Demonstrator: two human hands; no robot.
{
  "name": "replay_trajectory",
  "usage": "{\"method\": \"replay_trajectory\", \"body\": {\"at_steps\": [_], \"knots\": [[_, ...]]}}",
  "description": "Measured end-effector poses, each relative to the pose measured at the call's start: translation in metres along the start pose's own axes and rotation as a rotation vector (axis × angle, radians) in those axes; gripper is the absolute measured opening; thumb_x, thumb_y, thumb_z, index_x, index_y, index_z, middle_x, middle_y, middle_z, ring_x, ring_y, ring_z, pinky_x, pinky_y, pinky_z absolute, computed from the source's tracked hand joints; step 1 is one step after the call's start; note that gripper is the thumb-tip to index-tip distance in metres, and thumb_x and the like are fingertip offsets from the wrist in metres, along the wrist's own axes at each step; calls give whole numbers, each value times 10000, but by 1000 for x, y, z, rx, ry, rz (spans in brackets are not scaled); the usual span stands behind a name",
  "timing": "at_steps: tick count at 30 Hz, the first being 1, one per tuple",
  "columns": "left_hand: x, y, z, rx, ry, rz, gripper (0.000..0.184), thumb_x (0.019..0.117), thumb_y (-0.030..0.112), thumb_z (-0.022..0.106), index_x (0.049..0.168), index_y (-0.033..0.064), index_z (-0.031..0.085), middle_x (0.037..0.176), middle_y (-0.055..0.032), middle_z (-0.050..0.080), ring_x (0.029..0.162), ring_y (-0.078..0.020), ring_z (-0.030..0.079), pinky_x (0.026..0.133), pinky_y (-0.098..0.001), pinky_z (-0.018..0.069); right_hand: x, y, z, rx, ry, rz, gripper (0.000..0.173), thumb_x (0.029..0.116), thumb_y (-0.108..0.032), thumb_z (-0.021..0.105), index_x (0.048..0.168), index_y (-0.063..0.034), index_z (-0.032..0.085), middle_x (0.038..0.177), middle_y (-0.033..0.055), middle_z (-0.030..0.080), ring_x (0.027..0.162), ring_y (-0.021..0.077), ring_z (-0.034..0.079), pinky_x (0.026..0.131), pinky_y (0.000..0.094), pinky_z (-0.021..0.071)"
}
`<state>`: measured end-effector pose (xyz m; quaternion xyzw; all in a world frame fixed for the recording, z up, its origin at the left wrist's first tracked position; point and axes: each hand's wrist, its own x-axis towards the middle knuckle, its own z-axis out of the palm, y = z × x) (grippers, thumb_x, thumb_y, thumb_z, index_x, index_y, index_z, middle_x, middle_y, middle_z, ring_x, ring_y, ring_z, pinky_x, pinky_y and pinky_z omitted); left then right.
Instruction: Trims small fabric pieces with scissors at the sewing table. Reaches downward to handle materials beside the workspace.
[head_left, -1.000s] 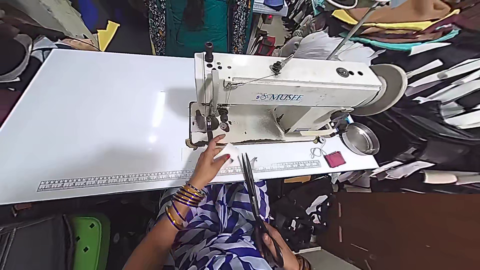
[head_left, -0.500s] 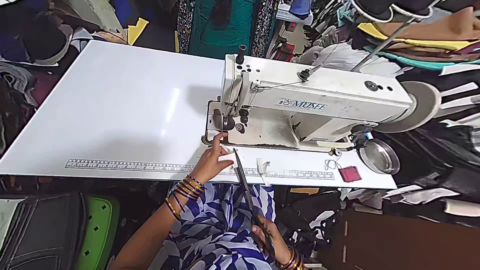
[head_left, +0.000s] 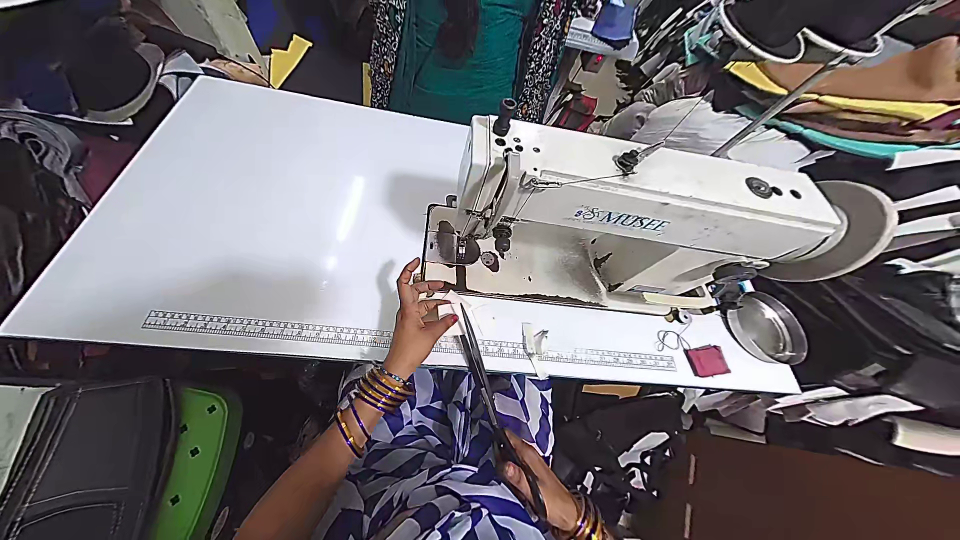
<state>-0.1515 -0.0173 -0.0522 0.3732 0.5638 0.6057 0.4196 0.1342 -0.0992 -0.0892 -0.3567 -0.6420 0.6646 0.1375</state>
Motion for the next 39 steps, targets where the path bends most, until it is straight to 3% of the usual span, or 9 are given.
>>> {"method": "replay_trajectory", "body": {"at_steps": [10,15,18,22,26,29,32,36,39], "knots": [[-13,-9,11,95,73,104,947,837,-22,762,1594,104,208,1504,-183,443,1186,-236,636,785,-339,616,6,-13,21,102,195,-56,411,948,-556,637,876,-153,603,621,-173,476,515,-83,426,494,127,372],[-9,-2,-19,623,-51,324,716,924,282,707,1533,38,420,1599,-206,381,1471,-409,359,1145,-612,333,-12,-63,-10,16,441,66,278,950,-405,644,919,-129,633,560,-148,534,425,-37,494,405,169,449],[-9,4,-38,852,-125,306,549,971,266,650,1481,104,530,1533,-160,498,1396,-454,445,1006,-678,397,-4,-91,-73,-507,564,154,321,955,-321,646,935,-4,693,647,-5,582,538,78,532,529,303,479],[-21,13,-19,975,-208,399,522,905,208,731,1406,110,622,1497,-220,523,1347,-526,471,963,-707,409,39,-111,-132,-864,603,389,387,978,-288,670,991,98,680,852,284,660,837,450,647,775,658,466],[-59,5,70,942,-599,423,706,832,318,815,1463,110,574,1572,-255,422,1477,-495,338,1143,-738,235,81,-115,-164,-993,553,469,333,974,-231,696,956,100,659,874,312,651,883,498,650,774,674,476],[-107,5,111,561,-1242,531,480,837,202,824,1279,62,702,1309,-224,665,1273,-433,582,1066,-673,393,92,-141,-158,-1161,538,475,324,969,-230,700,1034,87,693,980,321,684,979,504,668,833,679,488],[-119,14,102,171,-1809,413,464,908,100,736,1361,45,654,1270,-186,701,1225,-338,643,1086,-544,418,96,-133,-128,-1019,649,-32,321,972,-168,679,1162,91,687,1073,279,707,999,428,699,874,601,538],[-85,19,34,266,-1360,414,402,907,95,720,1302,36,680,1276,-157,700,1233,-329,638,1084,-543,441,145,-107,-42,-570,528,-186,579,970,-351,638,1422,3,558,1439,239,558,1362,393,504,1114,591,391],[-61,22,-25,408,-1172,396,348,963,149,652,1292,39,681,1282,-144,699,1223,-308,645,1071,-511,463,184,-105,12,-905,544,-158,661,903,-612,626,1384,-160,659,1428,281,556,1289,513,517,958,715,385]]}}
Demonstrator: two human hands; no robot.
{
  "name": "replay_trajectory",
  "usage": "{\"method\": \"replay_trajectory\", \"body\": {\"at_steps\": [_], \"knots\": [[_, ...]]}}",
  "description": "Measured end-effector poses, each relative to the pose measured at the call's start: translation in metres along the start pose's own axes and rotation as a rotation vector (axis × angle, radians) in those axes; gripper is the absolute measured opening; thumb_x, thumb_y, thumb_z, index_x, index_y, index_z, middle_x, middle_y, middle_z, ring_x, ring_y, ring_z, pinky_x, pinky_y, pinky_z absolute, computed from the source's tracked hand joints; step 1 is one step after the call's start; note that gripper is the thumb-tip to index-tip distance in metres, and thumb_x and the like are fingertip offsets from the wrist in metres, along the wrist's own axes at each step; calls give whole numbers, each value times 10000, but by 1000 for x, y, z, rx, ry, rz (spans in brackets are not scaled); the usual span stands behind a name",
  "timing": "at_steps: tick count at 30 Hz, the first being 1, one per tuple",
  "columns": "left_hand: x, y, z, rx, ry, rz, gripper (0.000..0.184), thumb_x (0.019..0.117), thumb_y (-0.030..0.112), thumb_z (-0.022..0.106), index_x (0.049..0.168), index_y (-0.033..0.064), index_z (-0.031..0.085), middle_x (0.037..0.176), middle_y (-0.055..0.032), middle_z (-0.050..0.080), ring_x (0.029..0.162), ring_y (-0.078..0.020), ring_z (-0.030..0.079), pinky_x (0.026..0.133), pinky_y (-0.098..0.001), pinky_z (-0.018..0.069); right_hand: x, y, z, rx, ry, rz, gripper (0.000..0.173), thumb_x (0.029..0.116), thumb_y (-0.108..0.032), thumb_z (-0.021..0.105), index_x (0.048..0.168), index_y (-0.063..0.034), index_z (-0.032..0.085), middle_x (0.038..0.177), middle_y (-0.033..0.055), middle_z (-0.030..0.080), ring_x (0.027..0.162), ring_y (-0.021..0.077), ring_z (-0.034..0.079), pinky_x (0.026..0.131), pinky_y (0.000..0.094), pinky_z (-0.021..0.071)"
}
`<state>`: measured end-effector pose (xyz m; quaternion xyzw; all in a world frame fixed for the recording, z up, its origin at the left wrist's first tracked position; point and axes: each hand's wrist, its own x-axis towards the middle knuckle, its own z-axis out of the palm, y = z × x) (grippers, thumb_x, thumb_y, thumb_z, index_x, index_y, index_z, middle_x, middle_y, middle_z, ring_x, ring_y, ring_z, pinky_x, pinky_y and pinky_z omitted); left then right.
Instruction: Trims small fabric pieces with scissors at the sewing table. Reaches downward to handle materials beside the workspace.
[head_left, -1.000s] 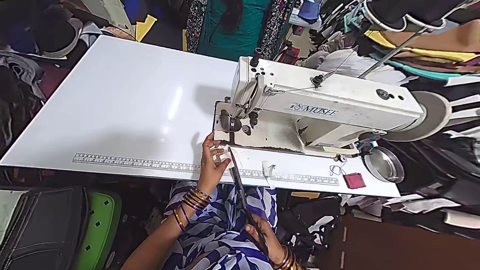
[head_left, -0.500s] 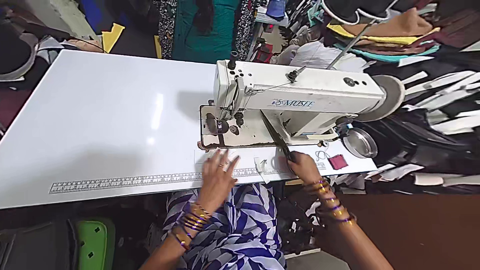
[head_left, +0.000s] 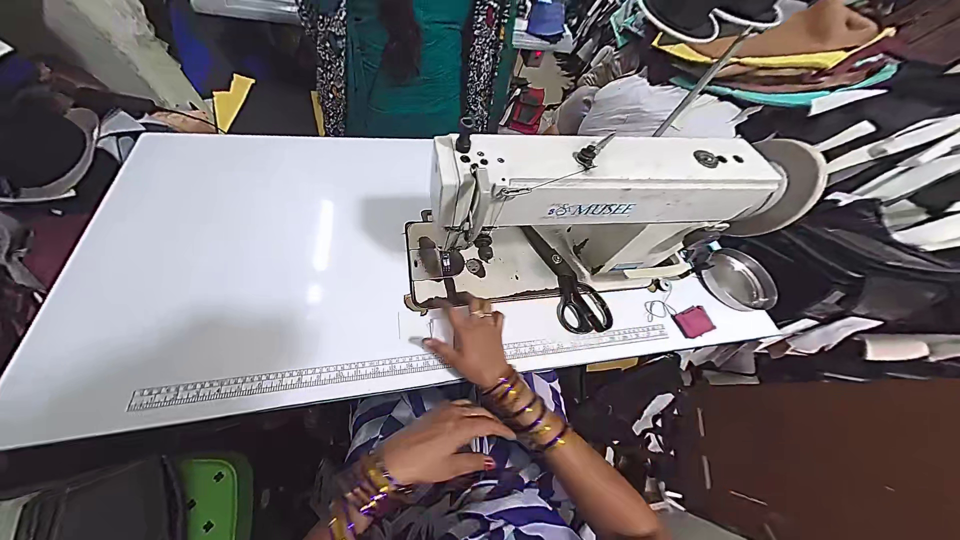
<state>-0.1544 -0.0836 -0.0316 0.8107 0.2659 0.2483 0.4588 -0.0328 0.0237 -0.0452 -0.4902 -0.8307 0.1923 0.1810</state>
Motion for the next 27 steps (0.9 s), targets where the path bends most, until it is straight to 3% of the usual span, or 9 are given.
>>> {"method": "replay_trajectory", "body": {"at_steps": [2,5,10,13,16,18,22,25,27], "knots": [[-30,0,-15,29,77,-56,373,994,217,613,1329,60,660,1305,-105,692,1230,-243,642,1075,-456,476,8,-19,1,-159,-170,-22,564,987,-551,544,1417,-197,631,1442,289,536,1305,505,512,939,690,414],[-62,-3,-28,197,345,-190,403,983,329,596,1294,90,692,1262,-69,715,1200,-197,660,1042,-419,515,15,-23,-9,-157,-339,-110,386,1063,-244,477,1367,-53,619,1385,331,566,1227,518,590,867,624,518],[-40,-52,-46,670,727,-440,517,987,316,513,1402,20,603,1440,-228,579,1289,-533,534,948,-712,418,12,11,-22,-7,-44,-64,284,1011,-101,506,1108,100,682,983,280,717,912,441,726,787,571,558],[-22,-59,-52,727,710,-470,485,967,252,618,1399,31,613,1336,-282,615,1118,-586,574,814,-716,433,-11,66,-71,191,404,262,272,977,-73,585,1108,144,684,993,293,718,965,420,714,896,539,541],[-12,-54,-62,691,637,-472,321,920,118,722,1221,5,718,1097,-294,680,943,-528,652,809,-664,503,-35,138,-130,177,699,555,301,1031,-115,555,1188,131,630,921,309,672,850,432,666,795,585,513],[-5,-46,-67,665,549,-543,192,931,82,724,1097,-13,739,974,-267,692,875,-472,682,793,-643,523,-44,178,-147,42,696,681,370,1073,-269,504,1187,63,622,912,287,666,822,449,670,737,610,525],[16,-37,-72,485,415,-499,202,919,68,726,1087,-45,731,934,-241,719,791,-402,700,746,-598,553,-42,211,-165,166,563,724,572,1106,-437,380,1236,71,608,1084,329,653,1021,497,640,865,666,468],[68,-21,-53,265,309,-408,346,907,139,740,1202,-29,675,889,-181,731,734,-298,698,720,-501,568,-73,205,-168,348,581,784,498,1101,-375,443,1467,-40,485,1267,284,633,1055,436,657,885,599,521],[128,-11,-37,173,225,-361,394,917,176,738,1234,-35,640,905,-169,718,768,-265,689,756,-462,566,-86,206,-162,383,632,759,428,1060,-183,531,1457,-29,483,1266,282,631,1029,427,655,862,572,526]]}}
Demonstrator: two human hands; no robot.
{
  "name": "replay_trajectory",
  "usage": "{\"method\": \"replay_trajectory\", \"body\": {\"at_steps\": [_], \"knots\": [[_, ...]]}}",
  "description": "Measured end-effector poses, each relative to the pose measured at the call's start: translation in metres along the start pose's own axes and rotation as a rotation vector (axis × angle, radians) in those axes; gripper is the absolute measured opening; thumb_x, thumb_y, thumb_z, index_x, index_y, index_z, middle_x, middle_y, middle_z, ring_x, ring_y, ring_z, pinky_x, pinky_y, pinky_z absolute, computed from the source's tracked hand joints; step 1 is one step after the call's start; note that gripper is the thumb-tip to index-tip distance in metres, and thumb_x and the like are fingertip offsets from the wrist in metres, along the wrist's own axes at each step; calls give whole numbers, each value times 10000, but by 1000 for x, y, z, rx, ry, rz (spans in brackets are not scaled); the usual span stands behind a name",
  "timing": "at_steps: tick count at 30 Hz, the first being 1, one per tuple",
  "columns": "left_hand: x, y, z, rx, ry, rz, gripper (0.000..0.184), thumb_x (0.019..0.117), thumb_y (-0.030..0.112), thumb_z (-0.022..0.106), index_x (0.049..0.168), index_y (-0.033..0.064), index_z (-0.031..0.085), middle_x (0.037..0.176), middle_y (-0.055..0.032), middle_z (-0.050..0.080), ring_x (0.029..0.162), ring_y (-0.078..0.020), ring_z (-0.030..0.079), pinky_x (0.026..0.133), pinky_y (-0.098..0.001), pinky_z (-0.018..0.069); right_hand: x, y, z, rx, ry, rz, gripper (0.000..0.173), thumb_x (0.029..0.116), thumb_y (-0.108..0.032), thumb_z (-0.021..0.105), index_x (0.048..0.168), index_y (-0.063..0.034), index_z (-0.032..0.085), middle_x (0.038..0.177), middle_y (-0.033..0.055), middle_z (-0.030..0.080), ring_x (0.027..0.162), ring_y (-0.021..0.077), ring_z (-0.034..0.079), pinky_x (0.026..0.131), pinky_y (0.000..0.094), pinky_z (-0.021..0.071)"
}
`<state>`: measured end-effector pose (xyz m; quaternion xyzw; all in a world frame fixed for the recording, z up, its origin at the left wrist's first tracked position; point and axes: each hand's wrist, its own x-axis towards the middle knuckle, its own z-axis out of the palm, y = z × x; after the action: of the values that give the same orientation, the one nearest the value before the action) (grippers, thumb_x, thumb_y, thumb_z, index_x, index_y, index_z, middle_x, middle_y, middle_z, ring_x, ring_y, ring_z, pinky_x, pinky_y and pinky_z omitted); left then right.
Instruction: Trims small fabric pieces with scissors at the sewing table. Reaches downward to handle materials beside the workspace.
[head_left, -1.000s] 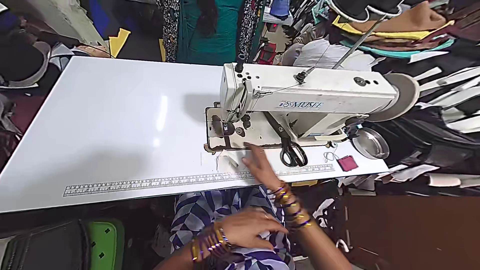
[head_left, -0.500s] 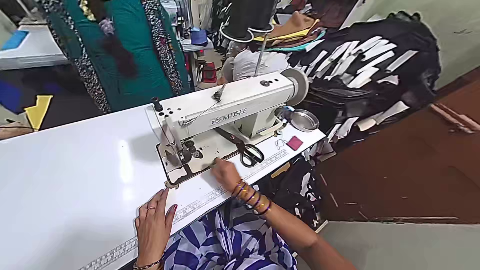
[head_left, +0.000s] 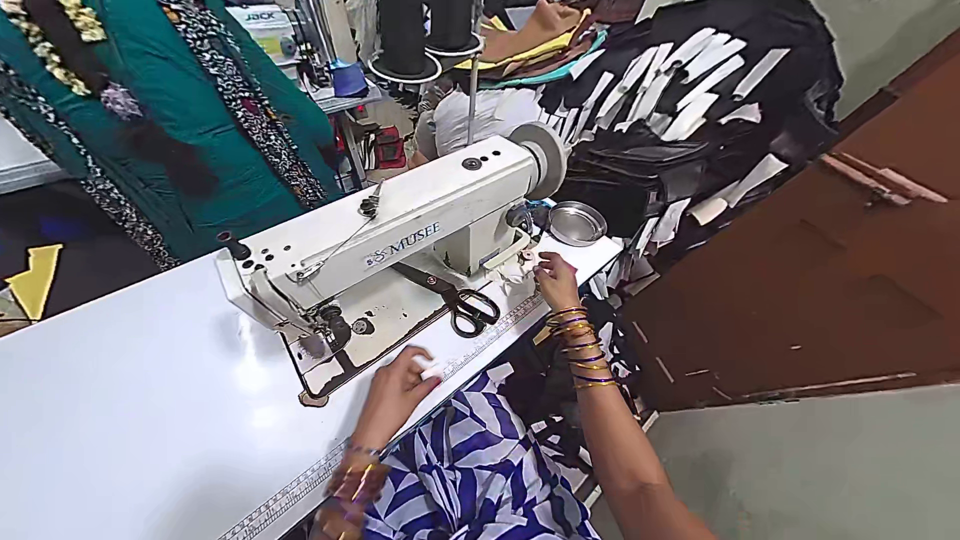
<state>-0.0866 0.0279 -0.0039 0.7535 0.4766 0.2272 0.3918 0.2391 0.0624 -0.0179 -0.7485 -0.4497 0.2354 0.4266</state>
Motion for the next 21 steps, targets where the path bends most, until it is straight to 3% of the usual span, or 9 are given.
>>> {"method": "replay_trajectory", "body": {"at_steps": [3,6,8,10,13,15,17,19,21], "knots": [[78,46,45,-33,2,32,392,940,194,725,1241,-38,631,1061,-205,695,905,-288,684,863,-470,547,1,18,10,136,-104,-130,460,983,-1,561,1438,7,492,1330,266,614,1038,365,675,843,497,561],[118,63,84,209,165,206,486,917,157,745,1365,23,615,1465,-260,520,1271,-439,568,1037,-584,474,7,26,-8,250,-61,-239,447,987,-4,533,1433,0,500,1426,215,576,1074,287,688,878,432,577],[114,55,103,347,252,379,464,899,174,729,1344,66,648,1516,-260,472,1356,-501,470,1051,-633,427,7,44,-42,290,97,-266,386,956,-24,551,1335,47,581,1300,201,649,981,219,700,819,381,583],[96,40,118,461,156,503,475,910,320,676,1347,134,654,1544,-245,453,1419,-541,377,1075,-708,327,-5,89,-83,348,241,-222,317,969,-34,529,1263,62,599,1200,163,680,931,171,714,764,336,612],[86,28,138,652,-107,623,581,861,354,698,1416,201,618,1552,-269,440,1428,-566,366,1080,-790,233,-18,193,-132,302,408,66,264,1019,-54,506,1225,87,594,1112,155,685,863,135,705,723,298,600],[90,28,144,771,-160,678,502,874,111,703,1368,188,660,1488,-279,512,1350,-530,495,1037,-698,396,-34,282,-141,151,416,320,281,1019,-77,528,1219,101,610,1094,203,699,853,185,686,753,353,565],[101,34,145,832,-156,733,463,920,-17,567,1315,190,695,1434,-298,550,1198,-529,591,916,-593,481,-59,363,-133,50,344,538,280,1001,-79,562,1181,122,637,1074,271,693,913,329,687,856,510,549],[115,39,147,841,-176,753,473,945,-25,497,1266,238,724,1423,-316,534,1052,-481,576,850,-527,400,-90,420,-109,42,241,744,275,1003,-80,582,1169,129,651,1088,314,680,990,411,671,916,589,508],[126,46,151,837,-230,728,414,960,27,538,1224,304,696,1438,-310,500,1165,-482,520,908,-520,370,-109,464,-70,93,158,918,277,1022,-103,579,1150,132,647,1075,325,665,974,420,650,895,593,494]]}}
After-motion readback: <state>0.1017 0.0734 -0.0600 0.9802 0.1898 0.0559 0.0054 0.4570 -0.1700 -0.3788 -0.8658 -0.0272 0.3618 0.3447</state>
